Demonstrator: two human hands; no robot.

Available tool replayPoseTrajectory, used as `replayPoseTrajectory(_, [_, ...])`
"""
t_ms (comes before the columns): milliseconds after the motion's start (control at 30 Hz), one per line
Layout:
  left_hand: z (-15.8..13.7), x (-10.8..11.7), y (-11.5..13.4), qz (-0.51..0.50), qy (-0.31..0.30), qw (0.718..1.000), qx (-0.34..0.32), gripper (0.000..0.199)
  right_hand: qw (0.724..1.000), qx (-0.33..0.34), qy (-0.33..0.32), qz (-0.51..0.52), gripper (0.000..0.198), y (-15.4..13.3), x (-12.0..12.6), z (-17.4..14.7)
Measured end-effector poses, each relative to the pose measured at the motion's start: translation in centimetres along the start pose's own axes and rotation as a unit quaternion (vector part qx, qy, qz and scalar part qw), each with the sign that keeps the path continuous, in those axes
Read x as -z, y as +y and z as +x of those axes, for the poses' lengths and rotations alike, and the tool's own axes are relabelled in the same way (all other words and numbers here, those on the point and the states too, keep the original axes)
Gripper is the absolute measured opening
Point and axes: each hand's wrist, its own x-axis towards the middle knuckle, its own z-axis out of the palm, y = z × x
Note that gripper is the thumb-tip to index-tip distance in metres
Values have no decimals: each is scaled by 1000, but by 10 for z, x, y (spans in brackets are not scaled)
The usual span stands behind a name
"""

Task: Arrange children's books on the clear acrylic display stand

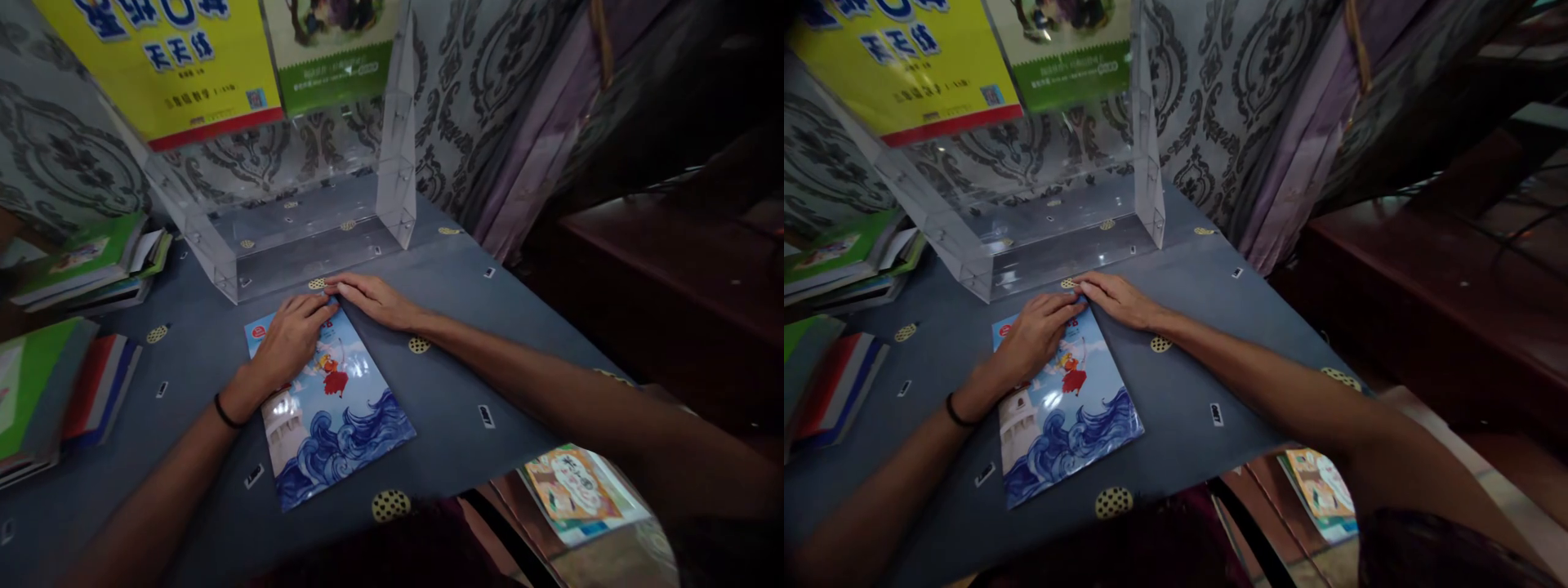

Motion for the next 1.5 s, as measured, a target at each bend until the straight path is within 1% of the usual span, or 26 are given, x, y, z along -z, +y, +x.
replayPoseTrajectory(133, [1, 1, 2, 30, -10, 1000, -2, 38, 1000, 2, 0, -13, 40, -1, -1, 0])
replayPoseTrajectory(367, [0, 9, 2, -12, -46, 999, -24, 32, 1000, 10, 0, -23, 35, -1, 0, -2])
replayPoseTrajectory(533, [0, 13, 11, 17, -60, 998, -28, 36, 999, 8, -5, -31, 34, 0, -1, -1])
replayPoseTrajectory(633, [0, 14, 15, -1, -76, 997, -34, 37, 999, 9, -9, -39, 35, 0, -1, -1])
replayPoseTrajectory(767, [-1, 16, 16, -28, -112, 992, -53, 39, 998, 15, -15, -52, 35, -1, 0, -1])
replayPoseTrajectory(833, [-2, 15, 17, -20, -112, 992, -58, 38, 998, 14, -15, -55, 36, -1, 0, -2])
replayPoseTrajectory(967, [-3, 14, 25, -11, -86, 994, -63, 38, 998, 14, -13, -61, 36, -1, 0, -2])
replayPoseTrajectory(1033, [-4, 14, 28, -17, -85, 994, -73, 39, 998, 16, -12, -65, 36, -1, 0, -2])
replayPoseTrajectory(1200, [-4, 19, 29, -24, -121, 989, -81, 34, 998, 20, -14, -63, 36, 0, 0, -3])
replayPoseTrajectory(1367, [-4, 23, 36, -33, -118, 988, -94, 37, 998, 17, -12, -53, 36, -1, -1, -3])
replayPoseTrajectory(1500, [-4, 28, 42, -47, -143, 983, -104, 38, 999, 8, -11, -48, 37, -2, -1, -3])
